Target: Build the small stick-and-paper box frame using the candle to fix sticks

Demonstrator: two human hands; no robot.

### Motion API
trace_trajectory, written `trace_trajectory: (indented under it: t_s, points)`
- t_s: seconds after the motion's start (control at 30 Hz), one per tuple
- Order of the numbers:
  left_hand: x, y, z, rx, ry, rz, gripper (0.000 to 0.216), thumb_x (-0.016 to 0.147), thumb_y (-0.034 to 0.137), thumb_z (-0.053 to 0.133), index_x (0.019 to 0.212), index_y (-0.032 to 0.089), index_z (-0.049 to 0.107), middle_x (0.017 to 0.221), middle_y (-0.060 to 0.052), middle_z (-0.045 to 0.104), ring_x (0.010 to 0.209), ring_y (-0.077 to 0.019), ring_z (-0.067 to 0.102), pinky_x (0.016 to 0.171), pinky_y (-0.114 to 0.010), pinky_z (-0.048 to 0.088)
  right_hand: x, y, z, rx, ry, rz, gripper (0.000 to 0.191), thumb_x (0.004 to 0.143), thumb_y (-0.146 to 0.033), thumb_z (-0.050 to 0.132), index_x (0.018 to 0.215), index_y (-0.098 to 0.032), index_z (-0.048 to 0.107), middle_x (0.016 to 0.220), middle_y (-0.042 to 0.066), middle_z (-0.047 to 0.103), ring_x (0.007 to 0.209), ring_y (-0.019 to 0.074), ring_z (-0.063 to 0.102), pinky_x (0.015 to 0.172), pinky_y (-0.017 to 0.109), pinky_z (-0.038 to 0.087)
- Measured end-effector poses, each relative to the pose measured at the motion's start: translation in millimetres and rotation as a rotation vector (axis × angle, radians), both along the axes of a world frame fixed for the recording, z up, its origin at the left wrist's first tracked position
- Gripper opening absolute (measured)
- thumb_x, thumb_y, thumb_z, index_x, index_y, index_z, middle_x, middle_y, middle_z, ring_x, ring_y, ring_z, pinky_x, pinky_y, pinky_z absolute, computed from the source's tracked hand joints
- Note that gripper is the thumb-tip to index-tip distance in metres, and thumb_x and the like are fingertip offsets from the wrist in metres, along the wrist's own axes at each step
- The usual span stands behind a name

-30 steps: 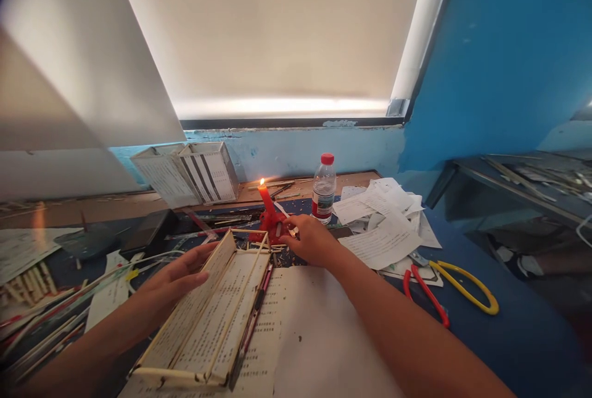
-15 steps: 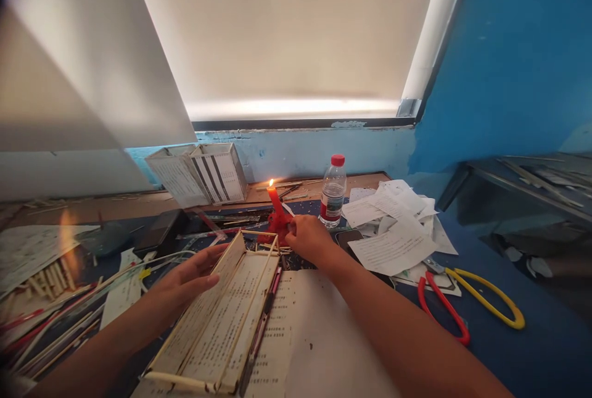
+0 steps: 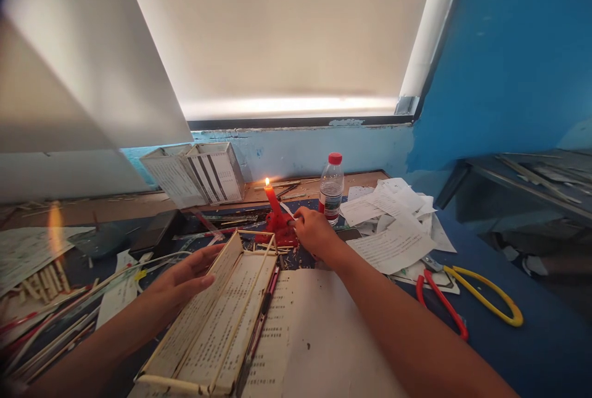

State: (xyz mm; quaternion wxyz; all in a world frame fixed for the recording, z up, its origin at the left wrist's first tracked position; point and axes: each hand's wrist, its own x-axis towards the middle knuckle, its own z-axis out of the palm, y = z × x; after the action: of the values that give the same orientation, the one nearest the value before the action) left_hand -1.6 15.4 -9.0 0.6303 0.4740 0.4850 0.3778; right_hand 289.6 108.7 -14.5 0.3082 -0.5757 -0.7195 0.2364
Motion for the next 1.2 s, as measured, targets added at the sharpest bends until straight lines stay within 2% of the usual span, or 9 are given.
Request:
trace_trajectory:
  t_s: [0.13, 0.27, 0.37, 0.47, 0.57, 0.7, 0.87, 1.07, 1.2]
  points:
    - [-2, 1, -0.3, 0.01, 0.026, 0.0, 0.064, 0.08, 0.048, 0.081, 0.139, 0.03, 0.061, 0.152, -0.012, 0.064, 0.137, -0.0386, 0.061, 0.111, -0.052, 0.05, 4, -2, 5.4, -0.092, 0.141, 0.027, 0.028, 0.097, -0.019, 0.043, 0.106, -0.019, 0.069, 0.073, 0.0, 0.068, 0.056, 0.0156, 0.053, 0.055, 0.027, 0.037]
    - [-3, 0, 0.2, 0.024, 0.053, -0.002, 0.066, 0.08, 0.051, 0.081, 0.139, 0.029, 0.062, 0.148, -0.014, 0.067, 0.133, -0.0391, 0.064, 0.104, -0.05, 0.056, 4, -5, 10.5, -0.171, 0.285, 0.072, 0.027, 0.098, -0.023, 0.042, 0.105, -0.02, 0.068, 0.073, -0.001, 0.068, 0.048, 0.0123, 0.046, 0.047, 0.024, 0.036]
    - [-2, -1, 2.1, 0.027, 0.05, -0.008, 0.065, 0.08, 0.051, 0.081, 0.138, 0.029, 0.062, 0.147, -0.014, 0.068, 0.134, -0.0397, 0.064, 0.105, -0.051, 0.056, 3, -6, 13.4, -0.208, 0.387, 0.09, 0.027, 0.1, -0.026, 0.043, 0.108, -0.02, 0.068, 0.086, 0.003, 0.073, 0.052, 0.0118, 0.051, 0.046, 0.023, 0.039]
    - [-1, -2, 4.2, 0.017, 0.02, -0.008, 0.063, 0.08, 0.048, 0.082, 0.137, 0.028, 0.063, 0.146, -0.015, 0.068, 0.135, -0.0394, 0.064, 0.107, -0.052, 0.054, 4, -6, 15.9, -0.227, 0.47, 0.099, 0.025, 0.1, -0.031, 0.047, 0.108, -0.021, 0.069, 0.102, 0.006, 0.076, 0.06, 0.0125, 0.058, 0.052, 0.024, 0.046]
    - [1, -4, 5.5, -0.001, -0.004, 0.007, 0.059, 0.081, 0.045, 0.083, 0.135, 0.029, 0.064, 0.145, -0.013, 0.069, 0.135, -0.0384, 0.063, 0.112, -0.053, 0.05, 4, -5, 18.3, -0.237, 0.522, 0.096, 0.026, 0.1, -0.033, 0.049, 0.108, -0.021, 0.071, 0.106, 0.009, 0.077, 0.066, 0.0144, 0.062, 0.058, 0.026, 0.052]
    - [2, -5, 6.4, 0.002, -0.029, 0.012, 0.057, 0.081, 0.043, 0.084, 0.133, 0.03, 0.064, 0.146, -0.012, 0.068, 0.137, -0.0384, 0.062, 0.115, -0.054, 0.047, 3, -8, 21.7, -0.226, 0.544, 0.095, 0.026, 0.099, -0.032, 0.052, 0.108, -0.018, 0.072, 0.102, 0.009, 0.077, 0.071, 0.0159, 0.064, 0.063, 0.028, 0.053]
    - [2, -4, 7.0, -0.028, -0.036, -0.012, 0.058, 0.083, 0.044, 0.082, 0.135, 0.029, 0.062, 0.141, -0.014, 0.071, 0.133, -0.0388, 0.065, 0.112, -0.056, 0.049, 1, -13, 23.3, -0.181, 0.516, 0.09, 0.021, 0.09, -0.032, 0.069, 0.105, -0.017, 0.071, 0.086, 0.004, 0.072, 0.066, 0.0141, 0.059, 0.06, 0.027, 0.047]
    - [0, -1, 1.3, -0.022, -0.034, 0.003, 0.058, 0.078, 0.045, 0.085, 0.132, 0.031, 0.067, 0.151, -0.01, 0.065, 0.136, -0.0386, 0.062, 0.116, -0.054, 0.047, 1, -9, 16.1, -0.1, 0.567, 0.082, 0.018, 0.092, -0.032, 0.06, 0.101, -0.018, 0.068, 0.084, 0.002, 0.069, 0.062, 0.0131, 0.053, 0.055, 0.026, 0.042]
    - [-2, 0, -1.6, -0.036, -0.024, -0.001, 0.063, 0.077, 0.048, 0.085, 0.134, 0.031, 0.066, 0.153, -0.011, 0.062, 0.129, -0.0391, 0.066, 0.117, -0.057, 0.045, 2, -4, 11.1, -0.058, 0.631, 0.047, 0.021, 0.091, -0.037, 0.061, 0.1, -0.019, 0.066, 0.075, -0.001, 0.064, 0.058, 0.0131, 0.052, 0.053, 0.026, 0.041]
